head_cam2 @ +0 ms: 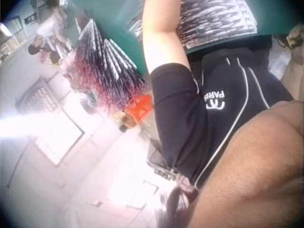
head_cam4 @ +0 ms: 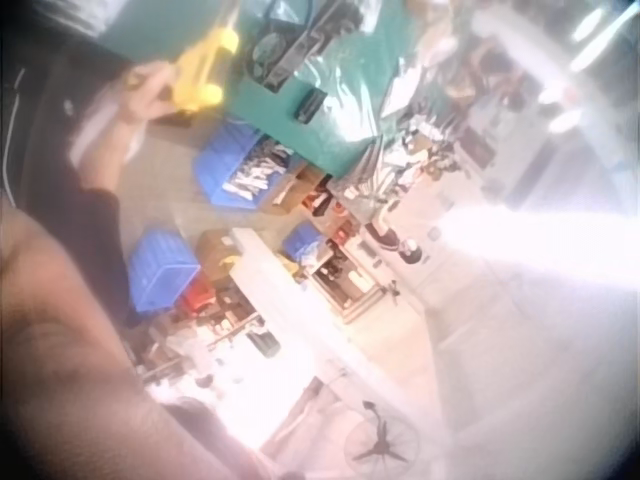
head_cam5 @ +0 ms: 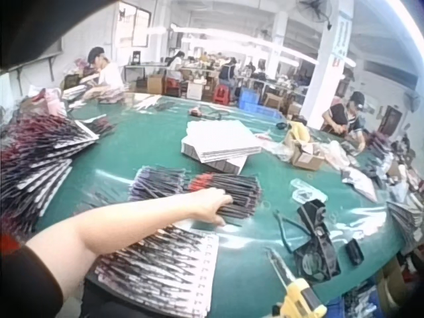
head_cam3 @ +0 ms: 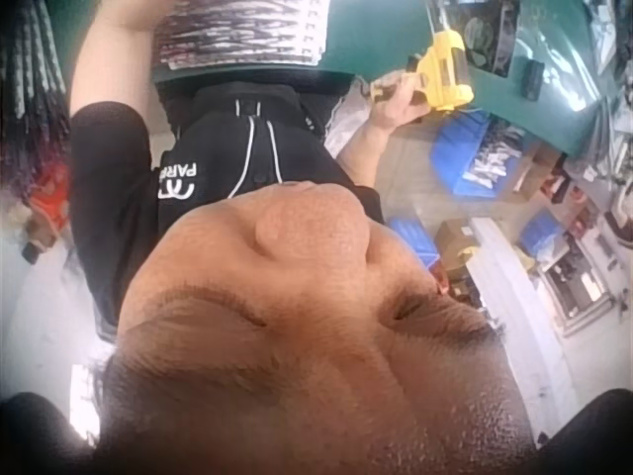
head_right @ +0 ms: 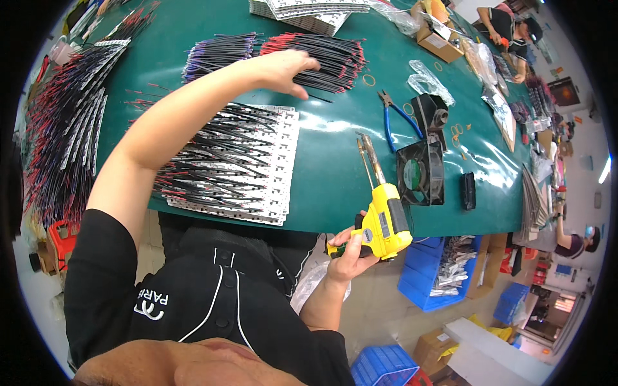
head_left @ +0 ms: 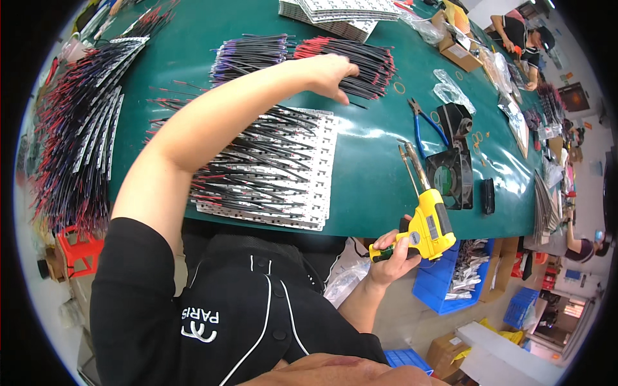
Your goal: The person assembles electronic wire bundles and LED boards by hand, using a heat gun to apply heat shrink tubing.
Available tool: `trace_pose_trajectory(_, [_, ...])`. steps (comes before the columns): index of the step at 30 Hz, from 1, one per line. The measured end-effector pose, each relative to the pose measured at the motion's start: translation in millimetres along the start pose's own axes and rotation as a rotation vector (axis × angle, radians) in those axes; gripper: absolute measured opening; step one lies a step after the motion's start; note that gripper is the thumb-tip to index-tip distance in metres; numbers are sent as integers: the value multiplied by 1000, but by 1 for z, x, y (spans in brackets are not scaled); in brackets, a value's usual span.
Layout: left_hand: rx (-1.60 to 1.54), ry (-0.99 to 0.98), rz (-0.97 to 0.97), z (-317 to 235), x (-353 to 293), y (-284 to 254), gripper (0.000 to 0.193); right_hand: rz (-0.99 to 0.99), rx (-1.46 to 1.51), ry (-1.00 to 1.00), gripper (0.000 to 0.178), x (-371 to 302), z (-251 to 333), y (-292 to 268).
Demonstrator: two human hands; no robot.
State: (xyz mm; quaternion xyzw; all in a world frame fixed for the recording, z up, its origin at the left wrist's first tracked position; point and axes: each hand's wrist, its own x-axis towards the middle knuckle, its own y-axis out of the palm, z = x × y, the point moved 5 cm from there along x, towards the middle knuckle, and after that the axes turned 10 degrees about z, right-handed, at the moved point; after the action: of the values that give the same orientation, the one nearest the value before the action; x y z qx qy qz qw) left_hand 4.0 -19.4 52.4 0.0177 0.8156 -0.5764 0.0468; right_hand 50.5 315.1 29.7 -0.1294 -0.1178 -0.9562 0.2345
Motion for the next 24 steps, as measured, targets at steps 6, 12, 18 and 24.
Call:
trace_pose_trajectory(6, [11, -65, 430, 12, -108, 0, 87, -42, -21, 37, 38, -5, -4, -13])
trace_pose_trajectory(12, [-28, -305, 217, 29, -210, 0, 90, 8, 60, 60, 39, -3, -10, -9])
trace_pose_trajectory(18, [86, -476, 7, 30, -243, 7, 90, 56, 8, 6, 39, -2, 4, 10])
trace_pose_trajectory(24, [-166, -507, 3, 53, -254, 10, 79, 85, -51, -29, 38, -6, 17, 23])
